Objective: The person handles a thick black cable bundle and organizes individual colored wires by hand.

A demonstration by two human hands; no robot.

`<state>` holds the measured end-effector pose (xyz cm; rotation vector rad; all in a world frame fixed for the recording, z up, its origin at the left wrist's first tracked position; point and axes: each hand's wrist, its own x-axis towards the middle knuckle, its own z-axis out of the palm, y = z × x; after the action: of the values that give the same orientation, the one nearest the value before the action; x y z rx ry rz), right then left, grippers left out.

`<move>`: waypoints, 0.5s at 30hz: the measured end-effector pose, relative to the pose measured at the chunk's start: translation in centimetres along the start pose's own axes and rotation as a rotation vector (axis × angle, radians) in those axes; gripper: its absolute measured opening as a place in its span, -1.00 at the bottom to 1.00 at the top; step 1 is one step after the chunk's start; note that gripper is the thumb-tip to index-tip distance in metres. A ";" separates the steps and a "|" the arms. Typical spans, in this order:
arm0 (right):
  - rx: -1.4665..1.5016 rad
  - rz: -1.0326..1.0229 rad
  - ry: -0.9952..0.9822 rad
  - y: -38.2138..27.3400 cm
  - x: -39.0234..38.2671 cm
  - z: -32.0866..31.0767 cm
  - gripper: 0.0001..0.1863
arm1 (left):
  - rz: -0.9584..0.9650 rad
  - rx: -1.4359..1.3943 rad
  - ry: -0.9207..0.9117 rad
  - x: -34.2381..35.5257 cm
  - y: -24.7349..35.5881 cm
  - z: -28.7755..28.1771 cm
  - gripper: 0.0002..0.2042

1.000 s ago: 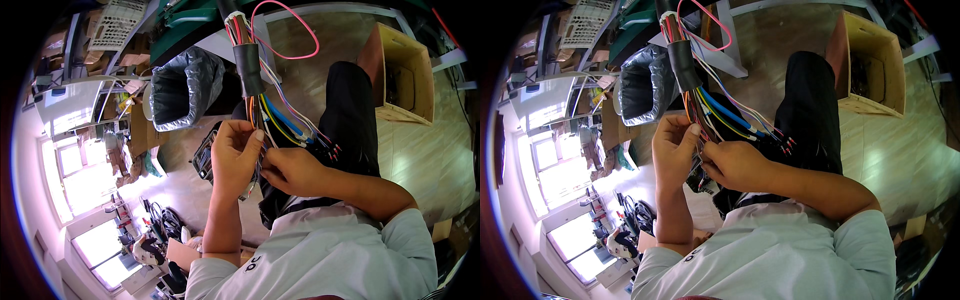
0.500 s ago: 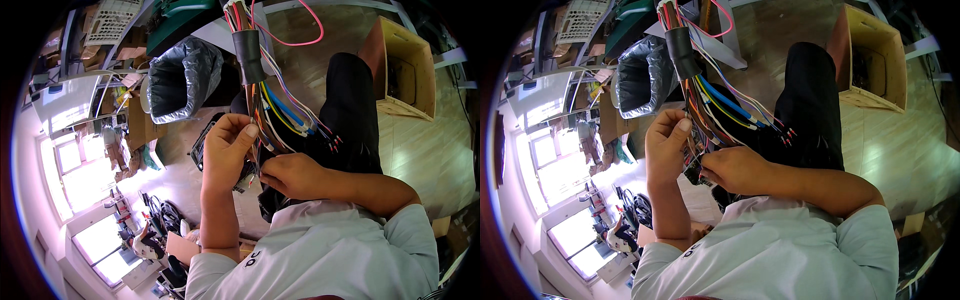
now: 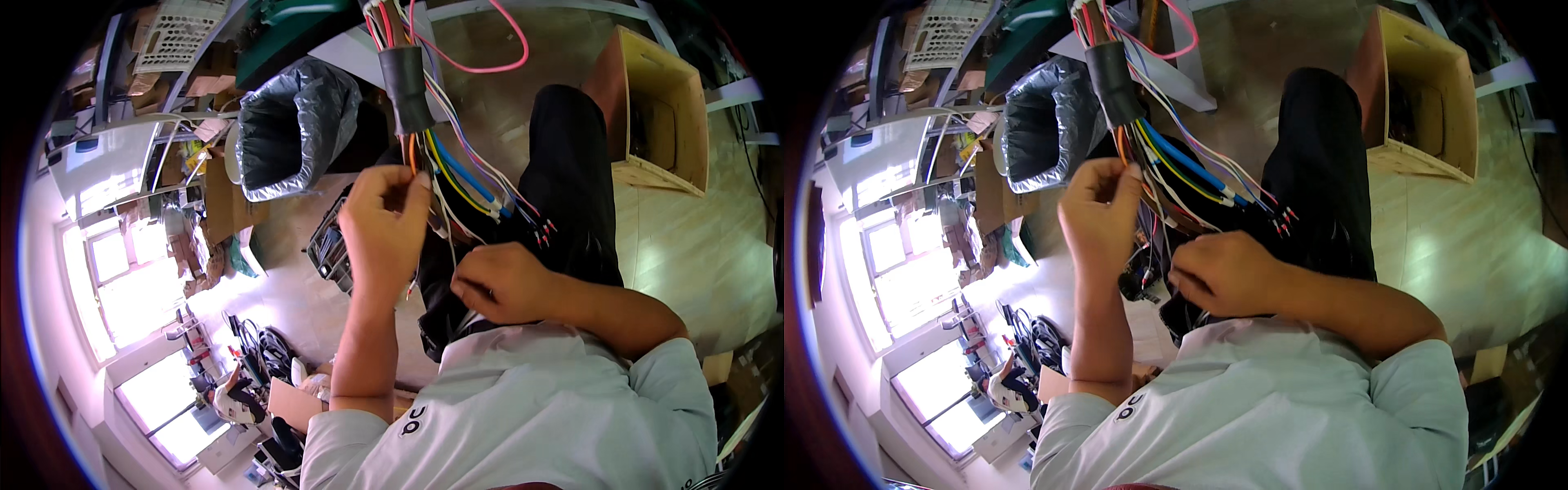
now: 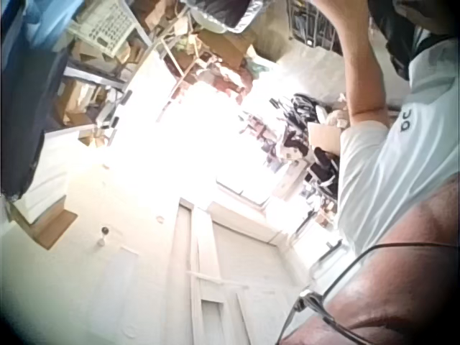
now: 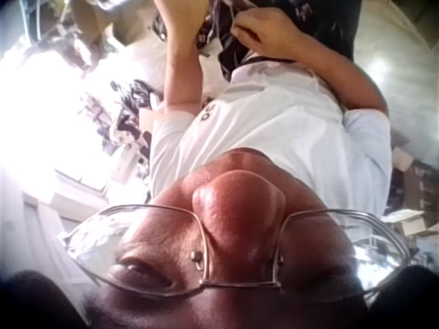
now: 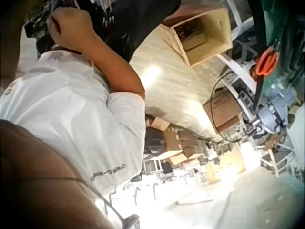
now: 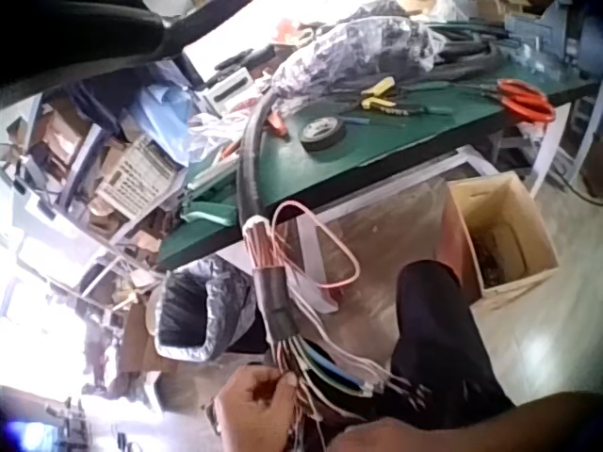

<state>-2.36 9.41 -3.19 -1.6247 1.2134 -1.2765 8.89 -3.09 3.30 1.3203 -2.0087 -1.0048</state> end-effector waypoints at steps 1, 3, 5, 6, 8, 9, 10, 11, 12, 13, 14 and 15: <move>-0.004 0.002 0.017 0.4 -0.2 -0.3 -0.87 | -0.093 -0.112 -0.026 0.1 0.1 -0.3 -0.89; -0.017 0.041 0.064 1.2 -0.7 -0.6 -0.87 | -0.131 -0.223 -0.051 0.1 -0.3 -1.0 -0.81; -0.040 0.155 0.053 1.8 -1.3 -1.2 -0.87 | -0.195 -0.309 -0.102 0.2 0.1 -1.3 -0.75; -0.047 0.179 0.086 2.0 -1.6 -1.4 -0.86 | -0.184 -0.315 -0.120 0.2 0.5 -1.3 -0.74; -0.024 0.236 0.103 2.0 -2.0 -1.7 -0.86 | -0.162 -0.327 -0.155 0.2 1.1 -1.3 -0.71; -0.016 0.261 0.113 2.0 -2.1 -2.0 -0.86 | -0.164 -0.387 -0.147 0.2 1.3 -1.1 -0.71; 0.008 0.277 0.118 1.9 -2.1 -2.2 -0.86 | -0.166 -0.447 -0.137 0.1 1.5 -1.0 -0.70; 0.006 0.285 0.133 2.0 -2.3 -2.2 -0.86 | -0.168 -0.507 -0.126 0.1 1.5 -0.9 -0.70; 0.003 0.292 0.151 2.1 -2.4 -2.3 -0.86 | -0.164 -0.553 -0.118 0.2 1.3 -0.8 -0.70; 0.000 0.299 0.169 2.1 -2.5 -2.4 -0.87 | -0.253 -0.763 -0.150 0.3 1.3 -1.1 -0.71; -0.008 0.280 0.179 2.2 -2.6 -2.3 -0.87 | -0.342 -0.974 -0.181 0.5 1.4 -1.6 -0.71; -0.018 0.258 0.191 2.4 -2.6 -2.4 -0.87 | -0.428 -1.184 -0.213 0.8 1.7 -1.9 -0.72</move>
<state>-5.38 11.18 -5.60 -1.3297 1.5003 -1.2784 9.12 -4.00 5.79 0.9333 -0.8362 -2.1158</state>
